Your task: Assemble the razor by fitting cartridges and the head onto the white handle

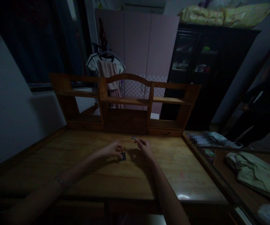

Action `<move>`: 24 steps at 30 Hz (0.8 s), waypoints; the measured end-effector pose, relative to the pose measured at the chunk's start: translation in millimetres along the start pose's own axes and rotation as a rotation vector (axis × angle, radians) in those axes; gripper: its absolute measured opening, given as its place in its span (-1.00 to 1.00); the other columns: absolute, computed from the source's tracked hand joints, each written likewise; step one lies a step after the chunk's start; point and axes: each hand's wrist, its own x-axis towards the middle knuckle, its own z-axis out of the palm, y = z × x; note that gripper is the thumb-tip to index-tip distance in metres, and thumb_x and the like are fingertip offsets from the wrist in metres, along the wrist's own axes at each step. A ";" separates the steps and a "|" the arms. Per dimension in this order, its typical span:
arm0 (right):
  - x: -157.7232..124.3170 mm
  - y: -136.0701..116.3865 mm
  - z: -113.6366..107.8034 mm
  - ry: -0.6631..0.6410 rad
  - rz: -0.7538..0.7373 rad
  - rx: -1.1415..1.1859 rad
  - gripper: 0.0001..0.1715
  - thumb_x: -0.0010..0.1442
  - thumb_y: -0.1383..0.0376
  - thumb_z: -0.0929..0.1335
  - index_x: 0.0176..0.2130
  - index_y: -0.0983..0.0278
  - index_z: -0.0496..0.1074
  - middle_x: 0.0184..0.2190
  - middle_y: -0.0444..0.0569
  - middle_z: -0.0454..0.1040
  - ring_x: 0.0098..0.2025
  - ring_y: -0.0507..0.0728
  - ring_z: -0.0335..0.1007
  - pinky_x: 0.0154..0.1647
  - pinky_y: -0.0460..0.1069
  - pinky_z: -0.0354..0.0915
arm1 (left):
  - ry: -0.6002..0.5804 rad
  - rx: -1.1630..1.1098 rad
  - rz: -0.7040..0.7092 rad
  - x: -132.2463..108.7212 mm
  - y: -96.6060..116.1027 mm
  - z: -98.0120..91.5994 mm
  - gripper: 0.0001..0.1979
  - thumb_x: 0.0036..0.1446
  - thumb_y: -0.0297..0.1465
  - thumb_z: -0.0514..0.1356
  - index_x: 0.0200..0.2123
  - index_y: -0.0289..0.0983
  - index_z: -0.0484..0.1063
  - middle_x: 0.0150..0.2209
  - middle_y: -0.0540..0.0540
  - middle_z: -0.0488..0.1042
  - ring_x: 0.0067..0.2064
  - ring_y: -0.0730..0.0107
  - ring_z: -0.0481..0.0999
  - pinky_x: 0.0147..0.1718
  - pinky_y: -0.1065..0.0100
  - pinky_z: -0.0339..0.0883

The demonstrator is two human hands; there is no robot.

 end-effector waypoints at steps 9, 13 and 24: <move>0.3 3.5 -3.2 -0.001 -0.004 -0.007 -0.42 0.09 -0.13 0.27 -0.33 0.31 0.50 -0.59 -0.15 0.19 -0.54 0.00 0.07 -0.56 -0.09 -0.03 | -0.038 0.231 -0.099 4.8 16.2 10.7 -0.59 -0.36 -0.27 0.42 -0.37 -0.30 0.47 -0.35 -0.09 0.47 -0.30 0.27 0.41 -0.43 0.40 0.16; 0.8 4.1 -3.0 0.008 0.009 -0.023 -0.39 0.07 -0.15 0.26 -0.33 0.32 0.50 -0.60 -0.14 0.20 -0.54 0.01 0.07 -0.56 -0.09 -0.04 | -0.022 0.294 -0.146 4.0 24.7 12.7 -0.63 -0.37 -0.28 0.40 -0.41 -0.30 0.47 -0.38 -0.08 0.47 -0.33 0.28 0.42 -0.47 0.40 0.13; 0.3 5.4 -5.6 -0.009 -0.005 0.009 -0.43 0.10 -0.11 0.27 -0.32 0.33 0.49 -0.60 -0.16 0.17 -0.55 -0.01 0.04 -0.57 -0.10 -0.05 | -0.124 0.350 -0.031 13.0 17.9 0.5 -0.65 -0.37 -0.28 0.39 -0.43 -0.30 0.49 -0.42 -0.03 0.43 -0.35 0.33 0.38 -0.46 0.43 0.13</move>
